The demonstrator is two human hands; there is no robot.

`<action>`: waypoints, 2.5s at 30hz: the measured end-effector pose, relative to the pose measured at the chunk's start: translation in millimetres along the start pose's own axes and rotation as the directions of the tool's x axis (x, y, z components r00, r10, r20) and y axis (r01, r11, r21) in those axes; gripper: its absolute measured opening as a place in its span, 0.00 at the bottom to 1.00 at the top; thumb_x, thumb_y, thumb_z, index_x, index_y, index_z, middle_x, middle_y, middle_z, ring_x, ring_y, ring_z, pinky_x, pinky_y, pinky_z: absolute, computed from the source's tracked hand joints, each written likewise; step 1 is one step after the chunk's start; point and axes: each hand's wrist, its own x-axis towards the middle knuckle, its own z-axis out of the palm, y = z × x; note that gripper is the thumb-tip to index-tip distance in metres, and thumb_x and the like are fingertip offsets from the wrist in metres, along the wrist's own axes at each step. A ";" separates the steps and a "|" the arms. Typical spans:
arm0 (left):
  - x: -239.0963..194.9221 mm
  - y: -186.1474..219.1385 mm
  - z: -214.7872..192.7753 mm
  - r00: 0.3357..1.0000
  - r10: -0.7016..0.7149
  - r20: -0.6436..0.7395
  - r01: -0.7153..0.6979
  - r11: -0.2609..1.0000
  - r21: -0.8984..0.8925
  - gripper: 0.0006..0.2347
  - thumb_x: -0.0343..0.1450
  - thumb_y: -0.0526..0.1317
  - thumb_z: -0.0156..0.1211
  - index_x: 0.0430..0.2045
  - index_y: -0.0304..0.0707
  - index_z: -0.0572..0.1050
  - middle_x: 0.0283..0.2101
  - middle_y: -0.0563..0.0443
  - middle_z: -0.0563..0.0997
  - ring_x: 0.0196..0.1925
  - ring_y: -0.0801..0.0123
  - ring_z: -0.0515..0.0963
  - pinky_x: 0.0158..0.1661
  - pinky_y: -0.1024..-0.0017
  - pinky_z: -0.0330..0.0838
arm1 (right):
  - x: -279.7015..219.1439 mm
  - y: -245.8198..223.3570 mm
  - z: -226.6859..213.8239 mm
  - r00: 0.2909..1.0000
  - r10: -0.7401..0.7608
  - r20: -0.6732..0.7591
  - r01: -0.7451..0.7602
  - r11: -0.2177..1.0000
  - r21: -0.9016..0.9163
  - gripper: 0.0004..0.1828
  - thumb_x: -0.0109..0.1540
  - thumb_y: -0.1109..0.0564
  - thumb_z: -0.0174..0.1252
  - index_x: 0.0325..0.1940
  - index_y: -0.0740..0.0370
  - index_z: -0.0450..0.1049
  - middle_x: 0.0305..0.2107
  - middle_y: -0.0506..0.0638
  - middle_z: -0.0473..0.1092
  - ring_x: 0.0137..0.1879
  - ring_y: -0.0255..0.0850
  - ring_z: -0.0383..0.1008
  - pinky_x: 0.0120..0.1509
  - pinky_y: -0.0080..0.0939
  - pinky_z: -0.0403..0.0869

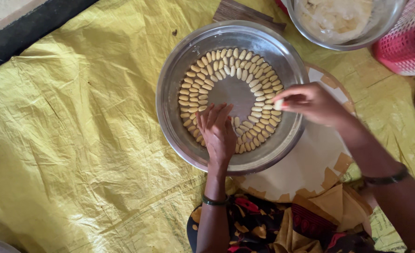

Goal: The person arranges small dough pieces in a circular pattern on a metal tray. They then take a larger piece of dough, shape it into a small ball, and place it on a separate surface.

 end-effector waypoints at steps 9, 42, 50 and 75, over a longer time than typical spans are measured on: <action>-5.4 -2.9 -1.4 0.997 -0.020 0.068 0.016 0.998 0.056 0.15 0.66 0.28 0.64 0.45 0.40 0.82 0.50 0.48 0.83 0.61 0.52 0.75 0.69 0.36 0.52 | 55.1 -25.8 85.2 0.975 -0.218 0.050 0.223 0.926 -0.306 0.14 0.54 0.68 0.67 0.44 0.61 0.81 0.34 0.53 0.80 0.37 0.42 0.80 0.42 0.45 0.77; -5.7 17.5 4.3 0.974 0.028 0.224 -0.057 0.990 0.126 0.15 0.64 0.36 0.70 0.45 0.44 0.80 0.54 0.50 0.79 0.67 0.51 0.69 0.69 0.34 0.44 | -10.0 6.3 -2.3 0.860 -0.259 -0.440 0.103 0.932 -0.348 0.08 0.64 0.65 0.62 0.46 0.59 0.81 0.40 0.51 0.79 0.38 0.39 0.80 0.42 0.41 0.78; -1.2 26.4 12.3 0.971 0.099 0.217 -0.122 0.988 0.095 0.16 0.65 0.37 0.71 0.47 0.44 0.80 0.55 0.50 0.79 0.67 0.53 0.69 0.69 0.36 0.46 | -45.0 61.4 -36.1 0.895 0.060 -0.442 -0.357 0.692 -0.628 0.11 0.59 0.50 0.66 0.41 0.57 0.82 0.37 0.58 0.75 0.45 0.57 0.77 0.48 0.56 0.75; 3.7 21.3 -1.6 0.989 0.049 0.137 -0.057 0.997 0.055 0.17 0.65 0.33 0.69 0.48 0.41 0.80 0.55 0.49 0.81 0.65 0.53 0.73 0.69 0.42 0.53 | -23.3 37.8 -53.5 0.988 0.154 0.010 -0.144 0.900 0.412 0.18 0.62 0.58 0.62 0.55 0.67 0.78 0.41 0.56 0.79 0.46 0.41 0.80 0.54 0.43 0.80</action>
